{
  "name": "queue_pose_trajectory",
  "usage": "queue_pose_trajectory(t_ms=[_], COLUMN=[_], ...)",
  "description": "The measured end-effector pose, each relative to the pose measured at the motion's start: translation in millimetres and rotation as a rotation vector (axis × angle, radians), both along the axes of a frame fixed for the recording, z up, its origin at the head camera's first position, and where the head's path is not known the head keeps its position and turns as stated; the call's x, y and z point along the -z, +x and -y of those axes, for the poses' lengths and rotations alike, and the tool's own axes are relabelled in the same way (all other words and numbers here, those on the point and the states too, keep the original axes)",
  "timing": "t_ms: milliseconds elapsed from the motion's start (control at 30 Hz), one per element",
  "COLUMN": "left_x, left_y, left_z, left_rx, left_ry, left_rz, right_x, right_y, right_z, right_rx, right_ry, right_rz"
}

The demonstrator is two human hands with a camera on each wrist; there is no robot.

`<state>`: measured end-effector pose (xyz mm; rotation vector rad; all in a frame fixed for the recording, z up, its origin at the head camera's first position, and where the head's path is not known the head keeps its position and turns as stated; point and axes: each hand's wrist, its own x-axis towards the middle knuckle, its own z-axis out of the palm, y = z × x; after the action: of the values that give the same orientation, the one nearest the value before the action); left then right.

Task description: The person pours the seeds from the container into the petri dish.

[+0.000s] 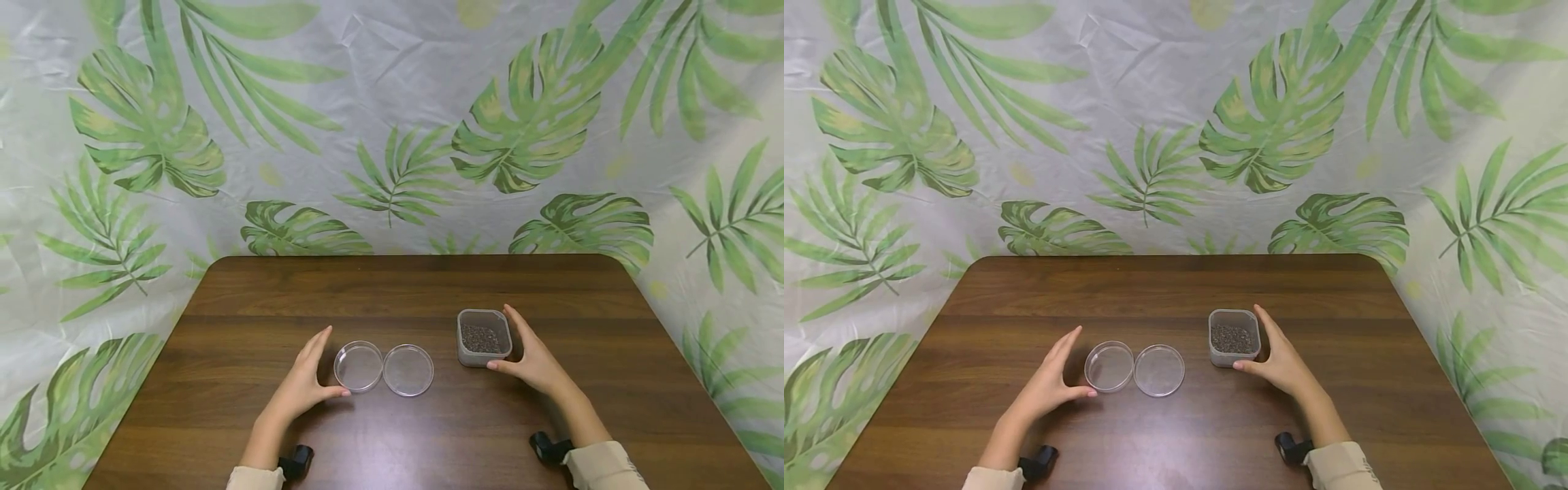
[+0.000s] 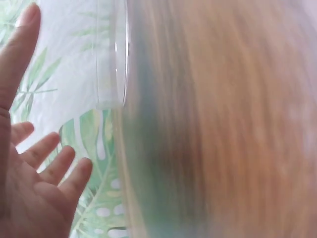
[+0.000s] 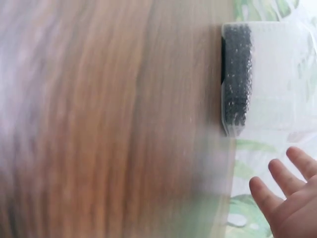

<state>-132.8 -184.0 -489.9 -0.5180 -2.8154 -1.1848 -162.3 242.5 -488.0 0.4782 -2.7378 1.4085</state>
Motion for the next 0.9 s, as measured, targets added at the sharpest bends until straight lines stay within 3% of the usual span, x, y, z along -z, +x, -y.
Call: queue_pose_trajectory(t_ms=[133, 400, 667, 900], left_x=[5.8, 20.9, 37.6, 42.0], left_y=[-0.7, -3.7, -6.6, -7.1], left_z=[-0.8, -3.1, -4.6, -8.0], left_rx=[-0.013, 0.007, 0.056, 0.036], left_ry=[0.033, 0.181, 0.327, 0.314], left_rz=[0.06, 0.106, 0.079, 0.056], right_x=[3.8, 10.5, 17.6, 21.0], right_y=[-0.5, -2.0, -4.6, -6.2], right_z=[0, 2, 2, 2], right_rx=[0.003, 0.005, -0.005, -0.007], right_ry=[-0.003, -0.044, -0.054, -0.119], right_rz=[0.02, 0.027, 0.031, 0.053])
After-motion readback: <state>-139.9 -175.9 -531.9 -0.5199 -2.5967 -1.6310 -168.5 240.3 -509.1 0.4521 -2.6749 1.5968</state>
